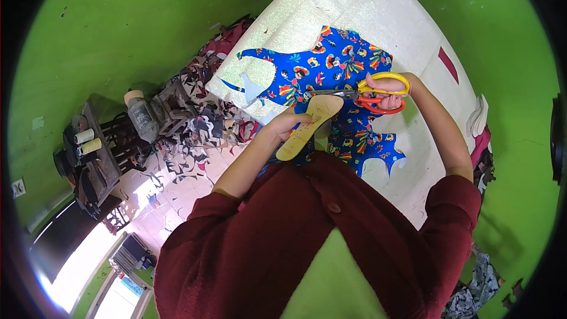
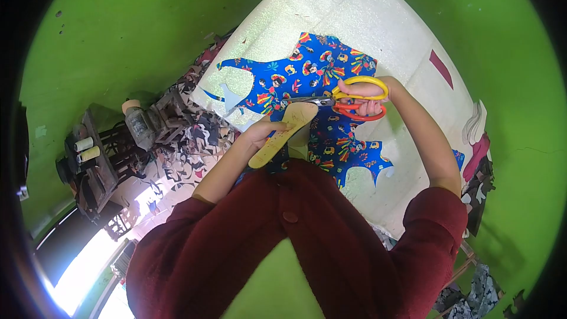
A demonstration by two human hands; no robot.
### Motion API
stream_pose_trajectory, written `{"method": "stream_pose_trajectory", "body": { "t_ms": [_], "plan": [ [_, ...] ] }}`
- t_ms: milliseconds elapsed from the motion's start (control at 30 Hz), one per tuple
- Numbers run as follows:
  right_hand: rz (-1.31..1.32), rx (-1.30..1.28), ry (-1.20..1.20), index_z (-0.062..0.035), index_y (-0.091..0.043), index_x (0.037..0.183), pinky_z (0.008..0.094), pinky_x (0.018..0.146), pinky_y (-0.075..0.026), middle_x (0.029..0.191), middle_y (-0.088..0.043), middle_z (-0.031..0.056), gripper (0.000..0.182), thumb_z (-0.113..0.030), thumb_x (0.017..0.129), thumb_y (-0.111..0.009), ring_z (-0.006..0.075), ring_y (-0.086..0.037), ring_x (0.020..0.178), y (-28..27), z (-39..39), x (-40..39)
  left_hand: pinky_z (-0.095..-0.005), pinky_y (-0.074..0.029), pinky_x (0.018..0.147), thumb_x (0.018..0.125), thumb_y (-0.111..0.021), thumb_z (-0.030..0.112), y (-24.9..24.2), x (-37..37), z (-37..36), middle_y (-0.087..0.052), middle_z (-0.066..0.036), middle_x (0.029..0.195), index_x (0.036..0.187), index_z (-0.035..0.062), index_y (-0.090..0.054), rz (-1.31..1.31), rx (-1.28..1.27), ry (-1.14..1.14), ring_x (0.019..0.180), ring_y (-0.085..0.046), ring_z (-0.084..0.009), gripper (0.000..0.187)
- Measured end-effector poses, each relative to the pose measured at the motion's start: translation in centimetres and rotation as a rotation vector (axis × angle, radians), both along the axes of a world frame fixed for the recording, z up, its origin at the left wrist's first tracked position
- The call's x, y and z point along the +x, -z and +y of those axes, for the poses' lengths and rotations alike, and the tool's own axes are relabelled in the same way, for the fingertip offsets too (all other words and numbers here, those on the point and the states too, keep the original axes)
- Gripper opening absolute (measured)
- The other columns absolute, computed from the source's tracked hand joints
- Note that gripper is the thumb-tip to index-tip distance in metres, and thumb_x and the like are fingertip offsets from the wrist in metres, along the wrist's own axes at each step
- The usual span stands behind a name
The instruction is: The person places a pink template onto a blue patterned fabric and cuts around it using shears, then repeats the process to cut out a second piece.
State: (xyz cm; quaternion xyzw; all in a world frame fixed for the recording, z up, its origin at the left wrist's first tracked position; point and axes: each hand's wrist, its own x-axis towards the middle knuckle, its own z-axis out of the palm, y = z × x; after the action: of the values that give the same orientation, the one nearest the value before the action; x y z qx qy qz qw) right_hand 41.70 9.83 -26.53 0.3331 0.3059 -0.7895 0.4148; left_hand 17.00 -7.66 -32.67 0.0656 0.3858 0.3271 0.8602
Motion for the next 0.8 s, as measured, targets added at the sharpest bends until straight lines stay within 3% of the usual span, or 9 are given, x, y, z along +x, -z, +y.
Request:
{"method": "stream_pose_trajectory", "body": {
  "t_ms": [100,233,300,400,800],
  "plan": [
    [-0.019,-0.029,0.028,-0.0202,-0.035,0.085,0.0141,0.033,-0.015,0.051,-0.021,-0.0072,0.058,-0.075,0.067,-0.028,0.0004,-0.017,0.038,-0.3,0.0,-0.1,-0.0289,-0.049,0.06,0.067,-0.061,0.002,-0.2,0.1,0.0,-0.061,-0.01,0.084,0.1,-0.0004,-0.054,0.017,0.028,-0.016,0.069,-0.061,-0.0164,0.033],
    [0.012,-0.029,0.046,-0.0204,-0.035,0.085,0.0144,0.033,-0.015,0.051,-0.021,-0.0071,0.058,-0.075,0.067,-0.028,0.001,-0.017,0.038,-0.8,-0.6,-0.9,-0.0281,-0.049,0.06,0.067,-0.061,0.0,0.4,0.0,0.0,-0.061,-0.01,0.085,0.102,-0.0005,-0.052,-0.027,0.009,-0.005,0.07,-0.061,-0.0168,0.036],
    [-0.041,0.096,0.046,-0.0213,-0.035,0.083,0.0147,0.032,-0.015,0.05,-0.02,-0.0073,0.056,-0.075,0.067,-0.027,0.0015,-0.017,0.038,-0.6,-1.2,-1.4,-0.0272,-0.05,0.06,0.067,-0.061,-0.001,0.3,-0.1,0.0,-0.061,-0.011,0.087,0.104,-0.0008,-0.051,-0.037,-0.008,0.005,0.07,-0.061,-0.017,0.038],
    [-0.018,-0.091,0.036,-0.0225,-0.036,0.08,0.0143,0.033,-0.015,0.049,-0.018,-0.0078,0.055,-0.075,0.067,-0.028,0.0009,-0.016,0.037,0.6,-0.3,-1.1,-0.0273,-0.05,0.059,0.066,-0.062,-0.001,0.2,-0.1,0.0,-0.06,-0.011,0.087,0.104,-0.001,-0.051,-0.006,-0.005,-0.014,0.07,-0.061,-0.0168,0.039],
    [-0.019,0.032,0.038,-0.0214,-0.035,0.078,0.0135,0.033,-0.013,0.049,-0.019,-0.0081,0.056,-0.076,0.066,-0.029,0.0002,-0.017,0.038,-0.5,-1.0,-2.0,-0.0289,-0.05,0.062,0.066,-0.061,-0.003,1.6,0.0,-0.2,-0.06,-0.012,0.089,0.106,-0.0008,-0.049,-0.01,-0.033,-0.015,0.072,-0.061,-0.0187,0.042]
  ]
}}
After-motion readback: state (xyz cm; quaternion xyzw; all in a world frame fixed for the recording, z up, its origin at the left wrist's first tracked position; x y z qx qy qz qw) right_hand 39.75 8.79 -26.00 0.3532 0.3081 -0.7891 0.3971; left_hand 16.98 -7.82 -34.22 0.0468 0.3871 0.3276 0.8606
